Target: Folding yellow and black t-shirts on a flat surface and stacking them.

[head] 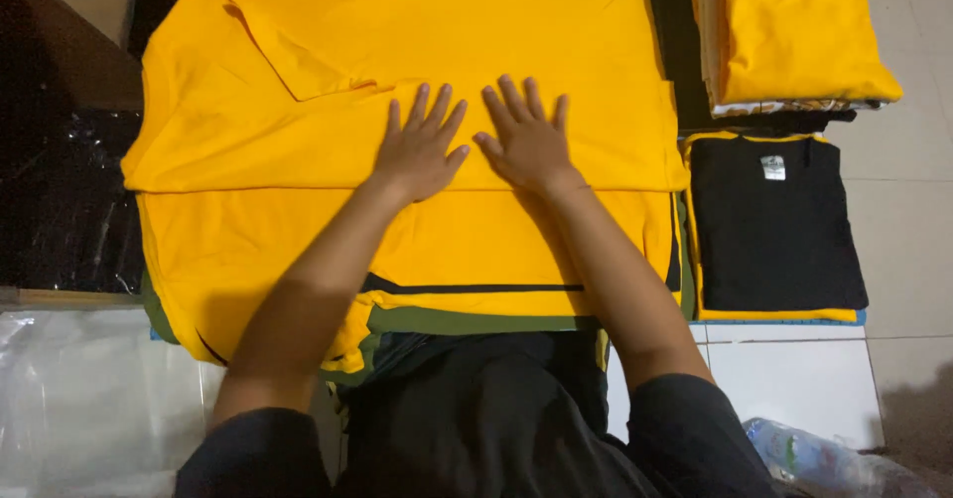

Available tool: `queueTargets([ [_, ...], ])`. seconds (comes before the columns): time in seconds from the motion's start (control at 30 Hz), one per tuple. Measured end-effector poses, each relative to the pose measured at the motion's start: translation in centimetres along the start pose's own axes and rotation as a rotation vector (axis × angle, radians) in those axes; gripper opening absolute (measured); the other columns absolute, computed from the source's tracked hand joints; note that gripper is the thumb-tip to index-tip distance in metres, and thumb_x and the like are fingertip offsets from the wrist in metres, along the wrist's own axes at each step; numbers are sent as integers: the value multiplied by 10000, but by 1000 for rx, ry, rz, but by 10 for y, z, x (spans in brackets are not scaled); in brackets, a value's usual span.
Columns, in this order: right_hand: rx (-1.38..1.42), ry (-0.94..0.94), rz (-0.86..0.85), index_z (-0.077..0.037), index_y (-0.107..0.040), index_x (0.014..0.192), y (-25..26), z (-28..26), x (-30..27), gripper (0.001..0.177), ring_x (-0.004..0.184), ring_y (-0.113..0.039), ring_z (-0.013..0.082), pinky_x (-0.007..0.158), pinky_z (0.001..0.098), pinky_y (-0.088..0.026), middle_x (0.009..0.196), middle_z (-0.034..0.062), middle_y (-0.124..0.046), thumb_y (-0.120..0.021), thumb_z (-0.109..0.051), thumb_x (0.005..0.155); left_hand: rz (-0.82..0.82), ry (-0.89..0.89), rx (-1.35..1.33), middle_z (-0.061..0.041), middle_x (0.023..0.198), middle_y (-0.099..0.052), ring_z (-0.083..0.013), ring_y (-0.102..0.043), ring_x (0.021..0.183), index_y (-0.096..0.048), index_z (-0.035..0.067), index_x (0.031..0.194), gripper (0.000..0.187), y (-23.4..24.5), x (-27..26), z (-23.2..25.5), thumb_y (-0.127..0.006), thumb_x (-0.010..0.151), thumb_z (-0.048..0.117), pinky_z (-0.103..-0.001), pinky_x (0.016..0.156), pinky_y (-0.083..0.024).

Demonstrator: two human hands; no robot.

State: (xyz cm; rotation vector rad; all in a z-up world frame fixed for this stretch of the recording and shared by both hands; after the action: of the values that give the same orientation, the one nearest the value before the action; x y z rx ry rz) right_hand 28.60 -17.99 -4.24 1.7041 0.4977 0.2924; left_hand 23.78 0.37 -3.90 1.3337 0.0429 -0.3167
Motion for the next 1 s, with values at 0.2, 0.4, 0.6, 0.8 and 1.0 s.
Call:
queueTargets([
  [0.2,-53,-208,51,-266,-258,1669,27,62,-40,746,1602,-67,324,1231,686,-6,1746,62,-143,-324,-663,1040,61,50,7,-146,1745,-83,-385,6,1597,-225,174,1669,697,6,-59,-72,-356,1071,509,-658,1232,22],
  [0.4,-10,-426,61,-221,-230,1679,38,115,-66,780,1581,-102,364,1181,737,-167,1735,100,-127,-344,-658,1043,143,294,60,-178,1747,-95,-371,-17,1606,-241,153,1676,726,12,-125,-174,-332,1066,537,-649,1234,29],
  [0.6,76,-368,143,-124,-258,1665,40,119,-78,824,1567,-105,403,1165,758,-139,1713,181,-168,-424,-643,1048,239,436,-94,-218,1735,-33,-348,27,1603,-223,87,1682,781,30,-165,-202,-383,1063,536,-543,1266,43],
  [0.8,50,103,301,-130,-499,1544,56,68,-131,857,1542,-277,369,1217,625,-85,1621,137,-442,-737,-525,821,318,239,22,-179,1695,-312,-384,-135,1587,-463,69,1559,805,31,-199,-206,-617,825,361,-643,1209,-3],
  [1.0,-95,60,448,-132,-621,1462,45,95,-136,683,1452,-465,382,1115,566,-379,1559,82,-558,-783,-96,799,563,263,202,-159,1584,-574,-311,-417,1527,-634,50,1485,563,27,-210,-209,-578,932,-40,-679,1199,-186],
])
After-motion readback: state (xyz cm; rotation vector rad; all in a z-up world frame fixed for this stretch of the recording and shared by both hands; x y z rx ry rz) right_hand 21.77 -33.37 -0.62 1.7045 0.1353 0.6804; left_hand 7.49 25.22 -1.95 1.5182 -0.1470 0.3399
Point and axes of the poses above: each hand's wrist, its own x-axis towards the middle knuckle, its own y-axis out of the back of the hand, z = x × y, the point moved 4 cm from there along x, towards the middle knuckle
